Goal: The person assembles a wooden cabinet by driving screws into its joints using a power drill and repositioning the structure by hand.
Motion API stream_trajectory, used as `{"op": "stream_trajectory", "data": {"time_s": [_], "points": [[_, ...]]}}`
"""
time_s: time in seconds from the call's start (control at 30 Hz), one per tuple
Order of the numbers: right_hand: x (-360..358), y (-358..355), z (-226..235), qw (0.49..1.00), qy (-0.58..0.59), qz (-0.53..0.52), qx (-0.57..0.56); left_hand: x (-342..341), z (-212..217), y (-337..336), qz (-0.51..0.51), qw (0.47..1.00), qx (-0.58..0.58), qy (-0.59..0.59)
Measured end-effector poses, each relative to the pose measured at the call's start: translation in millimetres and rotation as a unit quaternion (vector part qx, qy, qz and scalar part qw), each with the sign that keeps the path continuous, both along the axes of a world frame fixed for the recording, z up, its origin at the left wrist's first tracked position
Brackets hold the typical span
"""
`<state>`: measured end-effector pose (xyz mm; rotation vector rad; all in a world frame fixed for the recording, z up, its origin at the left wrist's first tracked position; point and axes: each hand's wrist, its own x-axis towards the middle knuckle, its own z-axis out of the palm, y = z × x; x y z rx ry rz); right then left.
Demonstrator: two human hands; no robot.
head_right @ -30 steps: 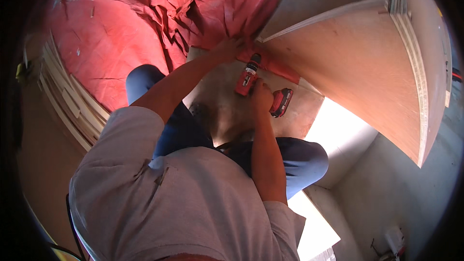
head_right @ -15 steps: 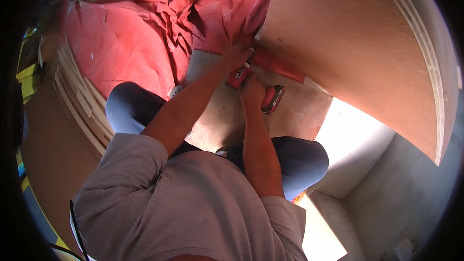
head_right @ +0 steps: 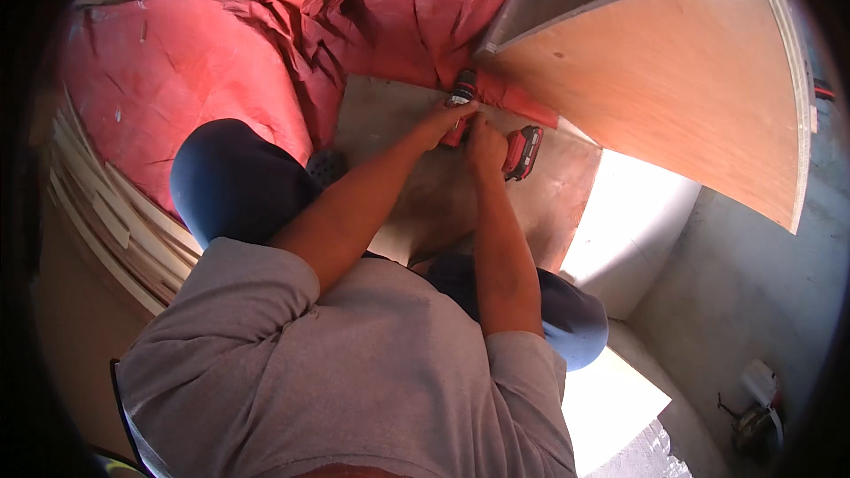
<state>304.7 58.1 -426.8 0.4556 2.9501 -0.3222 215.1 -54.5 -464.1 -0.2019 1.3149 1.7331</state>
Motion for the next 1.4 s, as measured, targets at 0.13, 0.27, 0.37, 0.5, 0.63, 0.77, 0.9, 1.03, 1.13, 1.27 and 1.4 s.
{"op": "stream_trajectory", "data": {"time_s": [0.13,0.27,0.37,0.5,0.63,0.77,0.9,1.03,1.13,1.27,1.4], "points": [[-1,-9,2,1.000,-0.006,-0.010,0.029,7,5,-2,0.042,0.999,-0.031,0.010],[-16,-15,11,0.999,-0.018,-0.031,0.015,13,3,0,0.125,0.979,-0.122,0.108],[-23,-13,13,0.998,-0.042,-0.043,-0.010,4,-3,-2,0.109,0.988,-0.071,0.085],[-24,-5,10,0.998,-0.047,-0.034,0.000,5,-3,6,0.119,0.987,-0.066,0.083],[-27,-15,8,0.998,-0.042,-0.041,0.001,3,-6,4,0.160,0.980,-0.076,0.091],[-27,-19,6,0.998,-0.036,-0.057,-0.001,-4,4,2,0.109,0.976,-0.150,0.116],[-25,-18,8,0.997,-0.045,-0.063,0.009,0,16,1,0.096,0.964,-0.195,0.152],[-26,-20,13,0.998,-0.040,-0.046,0.023,3,18,-1,0.118,0.963,-0.184,0.156],[-26,-19,13,0.998,-0.043,-0.047,0.030,5,21,0,0.132,0.962,-0.175,0.161],[-24,-13,7,0.998,-0.021,-0.038,0.035,0,21,4,0.113,0.960,-0.205,0.156],[-24,-14,4,0.998,-0.030,-0.044,0.017,4,20,4,0.137,0.955,-0.204,0.165]]}}
